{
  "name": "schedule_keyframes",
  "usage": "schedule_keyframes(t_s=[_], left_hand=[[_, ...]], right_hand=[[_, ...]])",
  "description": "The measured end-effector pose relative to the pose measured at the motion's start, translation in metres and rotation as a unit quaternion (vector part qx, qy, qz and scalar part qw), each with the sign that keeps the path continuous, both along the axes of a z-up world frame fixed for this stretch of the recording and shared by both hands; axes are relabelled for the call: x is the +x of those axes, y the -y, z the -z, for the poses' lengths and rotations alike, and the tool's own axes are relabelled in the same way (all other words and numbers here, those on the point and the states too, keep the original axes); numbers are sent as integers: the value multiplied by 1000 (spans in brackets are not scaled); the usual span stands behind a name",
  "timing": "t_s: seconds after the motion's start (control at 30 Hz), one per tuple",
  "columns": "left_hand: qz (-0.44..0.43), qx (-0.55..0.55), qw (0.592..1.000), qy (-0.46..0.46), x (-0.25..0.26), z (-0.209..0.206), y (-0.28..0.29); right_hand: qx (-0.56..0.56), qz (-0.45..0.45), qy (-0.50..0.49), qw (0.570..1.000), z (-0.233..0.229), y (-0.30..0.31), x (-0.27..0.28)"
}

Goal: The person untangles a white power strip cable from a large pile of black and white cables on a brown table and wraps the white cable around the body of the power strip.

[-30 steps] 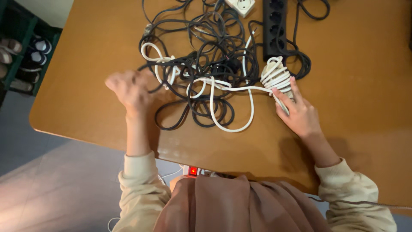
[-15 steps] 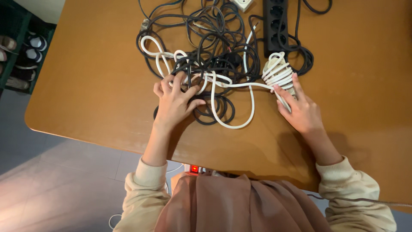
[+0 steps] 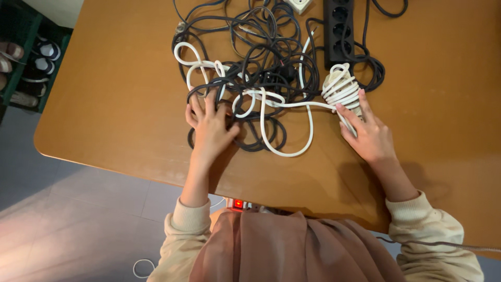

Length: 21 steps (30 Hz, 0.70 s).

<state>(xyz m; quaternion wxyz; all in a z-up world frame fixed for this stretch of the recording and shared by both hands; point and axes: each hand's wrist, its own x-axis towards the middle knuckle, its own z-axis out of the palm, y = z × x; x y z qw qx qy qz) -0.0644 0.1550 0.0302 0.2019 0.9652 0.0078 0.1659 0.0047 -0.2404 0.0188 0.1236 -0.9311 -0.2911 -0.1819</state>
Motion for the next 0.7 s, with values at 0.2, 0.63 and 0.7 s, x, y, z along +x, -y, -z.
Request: schedule_keyframes(t_s=[0.2, 0.63, 0.7], left_hand=[[7, -15, 1000, 21, 0, 7, -10], [-27, 69, 992, 102, -10, -18, -15], [-27, 69, 993, 88, -16, -28, -33]], right_hand=[[7, -6, 7, 1000, 0, 0, 1], [-14, 2, 7, 1000, 5, 4, 2], [-25, 12, 9, 1000, 5, 5, 3]])
